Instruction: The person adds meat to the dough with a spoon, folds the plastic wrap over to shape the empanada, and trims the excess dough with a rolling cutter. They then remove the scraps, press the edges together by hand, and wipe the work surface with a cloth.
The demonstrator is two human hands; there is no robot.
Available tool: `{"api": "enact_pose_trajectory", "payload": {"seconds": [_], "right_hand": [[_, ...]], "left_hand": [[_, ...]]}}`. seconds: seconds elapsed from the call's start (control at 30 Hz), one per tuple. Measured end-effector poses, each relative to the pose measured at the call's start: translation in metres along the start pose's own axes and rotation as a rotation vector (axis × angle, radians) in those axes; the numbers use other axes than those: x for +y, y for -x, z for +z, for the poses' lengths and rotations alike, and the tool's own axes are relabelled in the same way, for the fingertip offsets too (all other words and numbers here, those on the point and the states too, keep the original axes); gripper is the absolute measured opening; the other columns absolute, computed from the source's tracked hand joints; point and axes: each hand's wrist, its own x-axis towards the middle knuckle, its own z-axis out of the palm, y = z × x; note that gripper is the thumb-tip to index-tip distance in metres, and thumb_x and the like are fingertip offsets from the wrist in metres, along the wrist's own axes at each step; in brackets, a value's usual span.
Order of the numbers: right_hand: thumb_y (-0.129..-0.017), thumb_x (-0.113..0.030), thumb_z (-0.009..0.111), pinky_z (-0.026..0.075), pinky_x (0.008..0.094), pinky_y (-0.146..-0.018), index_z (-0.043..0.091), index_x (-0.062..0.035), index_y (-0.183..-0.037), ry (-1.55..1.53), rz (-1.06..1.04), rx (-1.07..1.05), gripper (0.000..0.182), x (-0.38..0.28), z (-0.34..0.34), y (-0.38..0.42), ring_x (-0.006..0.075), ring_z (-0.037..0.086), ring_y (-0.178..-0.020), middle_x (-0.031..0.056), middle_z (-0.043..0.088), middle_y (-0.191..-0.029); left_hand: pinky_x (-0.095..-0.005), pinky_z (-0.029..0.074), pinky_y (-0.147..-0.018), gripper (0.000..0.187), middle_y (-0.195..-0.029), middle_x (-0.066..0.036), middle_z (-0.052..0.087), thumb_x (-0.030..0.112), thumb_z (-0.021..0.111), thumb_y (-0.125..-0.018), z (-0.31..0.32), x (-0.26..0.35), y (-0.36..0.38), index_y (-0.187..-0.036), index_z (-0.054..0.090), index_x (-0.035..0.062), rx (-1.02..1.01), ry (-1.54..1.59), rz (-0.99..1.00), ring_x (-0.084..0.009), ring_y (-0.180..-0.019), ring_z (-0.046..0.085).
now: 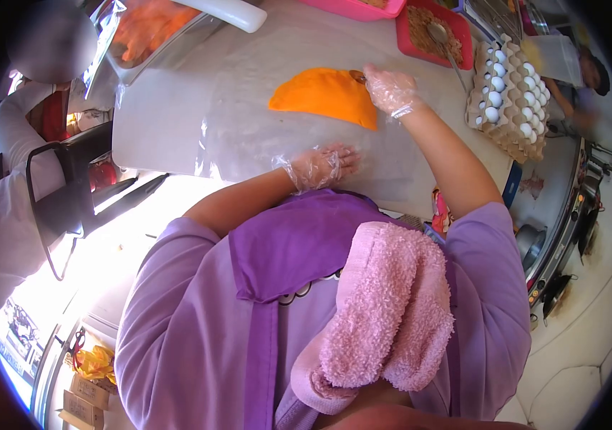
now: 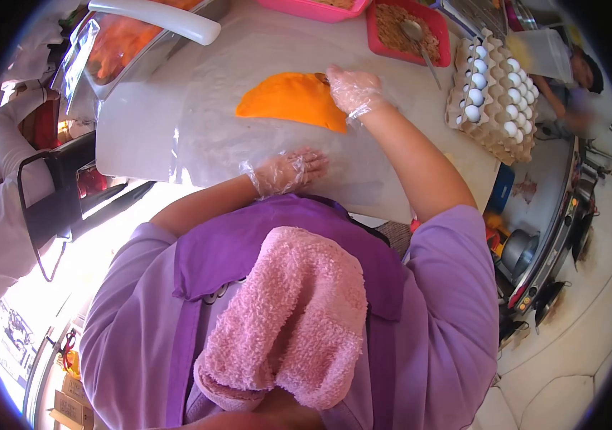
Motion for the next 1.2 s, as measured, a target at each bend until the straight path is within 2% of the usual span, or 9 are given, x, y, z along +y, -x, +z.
{"api": "enact_pose_trajectory", "payload": {"seconds": [0.33, 0.43, 0.5, 0.6, 0.73, 0.8, 0.83, 0.9, 1.2], "right_hand": [[-0.088, -0.011, 0.038, 0.051, 0.0463, -0.072, 0.05, -0.0043, -0.11, 0.176, -0.138, 0.005, 0.026, -0.022, -0.024, -0.013, 0.0355, 0.065, -0.085, 0.0165, 0.067, -0.093], [-0.085, -0.01, 0.048, 0.052, 0.0457, -0.072, 0.048, -0.005, -0.112, 0.18, -0.111, -0.076, 0.028, -0.026, -0.019, -0.027, 0.0344, 0.066, -0.085, 0.0165, 0.067, -0.092], [-0.076, -0.008, 0.062, 0.052, 0.046, -0.072, 0.047, -0.0055, -0.114, 0.295, -0.181, -0.051, 0.042, -0.028, -0.02, -0.031, 0.0334, 0.067, -0.085, 0.0164, 0.068, -0.091], [-0.066, -0.006, 0.072, 0.052, 0.0464, -0.072, 0.047, -0.0052, -0.115, 0.334, -0.213, -0.051, 0.055, -0.032, -0.026, -0.033, 0.0326, 0.067, -0.086, 0.0163, 0.068, -0.091], [-0.062, -0.006, 0.075, 0.052, 0.0452, -0.072, 0.046, -0.0053, -0.117, 0.359, -0.234, -0.034, 0.062, -0.036, -0.023, -0.038, 0.0318, 0.067, -0.087, 0.0152, 0.068, -0.091], [-0.087, -0.012, 0.043, 0.05, 0.0469, -0.072, 0.051, -0.0108, -0.115, 0.401, -0.274, 0.065, 0.03, -0.037, -0.021, -0.039, 0.033, 0.067, -0.08, 0.0149, 0.068, -0.087], [-0.087, -0.012, 0.043, 0.05, 0.0469, -0.072, 0.051, -0.0108, -0.115, 0.405, -0.28, 0.065, 0.03, -0.038, -0.022, -0.04, 0.033, 0.067, -0.08, 0.0149, 0.068, -0.087], [-0.049, -0.007, 0.082, 0.051, 0.042, -0.071, 0.044, -0.0051, -0.12, 0.431, -0.281, -0.008, 0.081, -0.042, -0.025, -0.042, 0.0298, 0.067, -0.088, 0.0133, 0.068, -0.093], [-0.048, -0.01, 0.082, 0.05, 0.0375, -0.076, 0.043, -0.0064, -0.121, 0.523, -0.342, -0.016, 0.083, -0.052, -0.025, -0.048, 0.0265, 0.067, -0.088, 0.0093, 0.068, -0.092]], "left_hand": [[-0.0417, 0.019, -0.114, 0.049, -0.145, -0.01, 0.034, 0.026, 0.05, -0.088, -0.007, 0.001, 0.001, -0.134, 0.041, 0.0111, 0.015, 0.023, 0.019, -0.0257, -0.137, 0.028], [-0.0418, 0.019, -0.115, 0.051, -0.145, -0.011, 0.033, 0.026, 0.052, -0.087, -0.008, 0.001, 0.002, -0.134, 0.042, 0.0107, 0.04, 0.078, 0.017, -0.0257, -0.137, 0.027], [-0.0419, 0.019, -0.115, 0.051, -0.145, -0.011, 0.033, 0.025, 0.052, -0.086, -0.008, 0.001, 0.002, -0.134, 0.042, 0.0106, 0.061, 0.068, 0.017, -0.0257, -0.137, 0.027], [-0.042, 0.019, -0.114, 0.05, -0.145, -0.011, 0.034, 0.025, 0.052, -0.086, -0.011, 0.002, 0.001, -0.133, 0.042, 0.0102, 0.06, 0.086, 0.014, -0.0259, -0.137, 0.027], [-0.0419, 0.02, -0.114, 0.049, -0.145, -0.011, 0.034, 0.025, 0.05, -0.087, -0.015, 0.002, 0.002, -0.133, 0.043, 0.0099, 0.061, 0.114, 0.011, -0.0258, -0.137, 0.027], [-0.0419, 0.02, -0.114, 0.048, -0.145, -0.011, 0.034, 0.025, 0.05, -0.087, -0.012, 0.001, 0.001, -0.133, 0.042, 0.0099, 0.076, 0.092, 0.011, -0.0257, -0.137, 0.028], [-0.042, 0.02, -0.114, 0.048, -0.145, -0.011, 0.034, 0.025, 0.049, -0.088, -0.01, 0.001, 0.001, -0.133, 0.042, 0.0098, 0.087, 0.069, 0.018, -0.0256, -0.137, 0.028], [-0.0422, 0.02, -0.114, 0.049, -0.145, -0.011, 0.034, 0.025, 0.049, -0.088, -0.008, 0.0, 0.001, -0.133, 0.041, 0.0098, 0.095, 0.073, 0.012, -0.0255, -0.137, 0.027], [-0.0429, 0.022, -0.113, 0.051, -0.144, -0.011, 0.035, 0.025, 0.05, -0.088, -0.004, 0.0, 0.0, -0.135, 0.039, 0.0082, 0.07, 0.031, 0.032, -0.025, -0.137, 0.027]]}}
